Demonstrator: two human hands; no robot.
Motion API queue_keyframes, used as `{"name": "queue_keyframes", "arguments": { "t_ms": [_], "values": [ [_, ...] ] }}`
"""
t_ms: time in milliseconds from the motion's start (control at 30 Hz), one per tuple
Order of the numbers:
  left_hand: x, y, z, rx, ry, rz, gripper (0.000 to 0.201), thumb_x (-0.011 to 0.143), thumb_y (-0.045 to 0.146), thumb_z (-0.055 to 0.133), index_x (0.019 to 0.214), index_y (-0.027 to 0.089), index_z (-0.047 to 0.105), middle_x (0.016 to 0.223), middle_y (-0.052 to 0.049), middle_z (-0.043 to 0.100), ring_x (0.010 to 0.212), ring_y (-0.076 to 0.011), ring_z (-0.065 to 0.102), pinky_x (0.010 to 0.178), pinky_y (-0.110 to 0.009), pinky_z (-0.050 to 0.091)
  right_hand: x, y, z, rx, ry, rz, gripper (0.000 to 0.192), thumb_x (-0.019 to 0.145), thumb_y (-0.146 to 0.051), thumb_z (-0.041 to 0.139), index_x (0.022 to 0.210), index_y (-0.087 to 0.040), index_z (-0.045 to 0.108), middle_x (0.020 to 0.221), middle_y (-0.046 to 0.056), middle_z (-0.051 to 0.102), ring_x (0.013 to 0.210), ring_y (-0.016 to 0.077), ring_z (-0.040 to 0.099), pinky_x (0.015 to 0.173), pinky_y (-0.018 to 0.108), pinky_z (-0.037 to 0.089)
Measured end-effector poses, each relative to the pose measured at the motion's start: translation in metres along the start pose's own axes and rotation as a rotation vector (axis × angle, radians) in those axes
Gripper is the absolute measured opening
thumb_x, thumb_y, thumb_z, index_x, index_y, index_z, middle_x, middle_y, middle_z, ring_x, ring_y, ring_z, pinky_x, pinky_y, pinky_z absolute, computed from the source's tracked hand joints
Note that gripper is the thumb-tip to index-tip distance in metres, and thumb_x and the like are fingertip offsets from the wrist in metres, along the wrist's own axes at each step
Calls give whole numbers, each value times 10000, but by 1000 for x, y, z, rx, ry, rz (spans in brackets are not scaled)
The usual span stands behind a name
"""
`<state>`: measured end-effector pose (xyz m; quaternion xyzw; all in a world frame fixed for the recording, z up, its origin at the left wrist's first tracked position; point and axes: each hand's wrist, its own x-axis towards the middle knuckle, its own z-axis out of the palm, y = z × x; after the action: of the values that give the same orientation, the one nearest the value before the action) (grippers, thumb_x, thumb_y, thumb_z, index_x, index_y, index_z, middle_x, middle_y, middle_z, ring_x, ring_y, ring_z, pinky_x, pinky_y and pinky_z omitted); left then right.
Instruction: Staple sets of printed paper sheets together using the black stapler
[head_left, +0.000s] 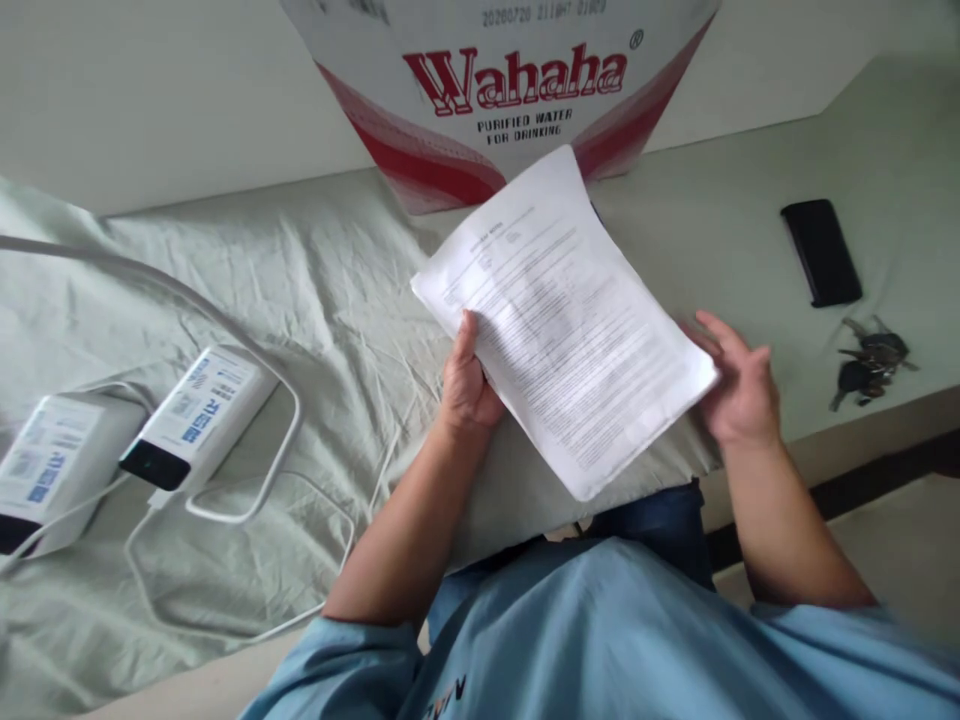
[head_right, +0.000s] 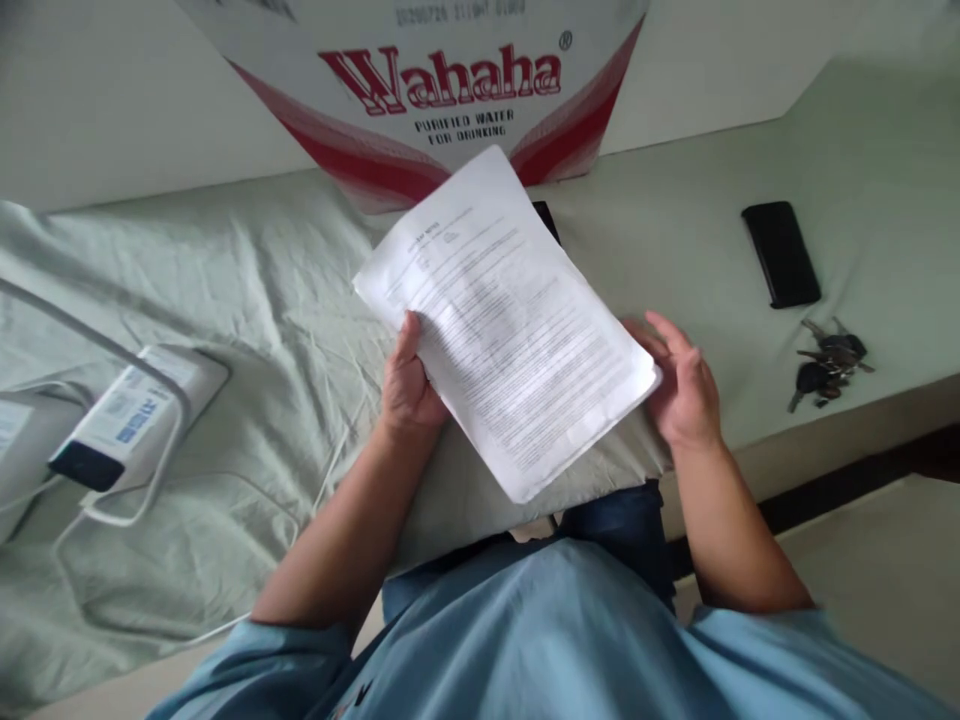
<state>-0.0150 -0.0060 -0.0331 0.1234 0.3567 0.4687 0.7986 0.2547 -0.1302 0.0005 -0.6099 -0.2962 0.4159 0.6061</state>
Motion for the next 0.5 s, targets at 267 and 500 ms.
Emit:
{"name": "queue_keyframes", "arguments": {
  "t_ms": [267,500],
  "values": [
    [7,-1,-4,58,-52,121,557,853,682,766,1178,235,701,1241,-110,774,1414,-368,595,1065,-494,607,-65,-1,31,171,112,162,681,700,-832,780,1158,-327,772,1324,53,774,1368,297,656,1123,456,576],
    [1,-3,4,46,-93,109,573,827,690,791,1180,246,707,1212,-99,782,1369,-370,630,1055,-495,607,-87,-6,53,305,6,275,874,572,-944,753,1213,-349,766,1316,47,778,1380,347,643,1134,526,571]
  ]
}}
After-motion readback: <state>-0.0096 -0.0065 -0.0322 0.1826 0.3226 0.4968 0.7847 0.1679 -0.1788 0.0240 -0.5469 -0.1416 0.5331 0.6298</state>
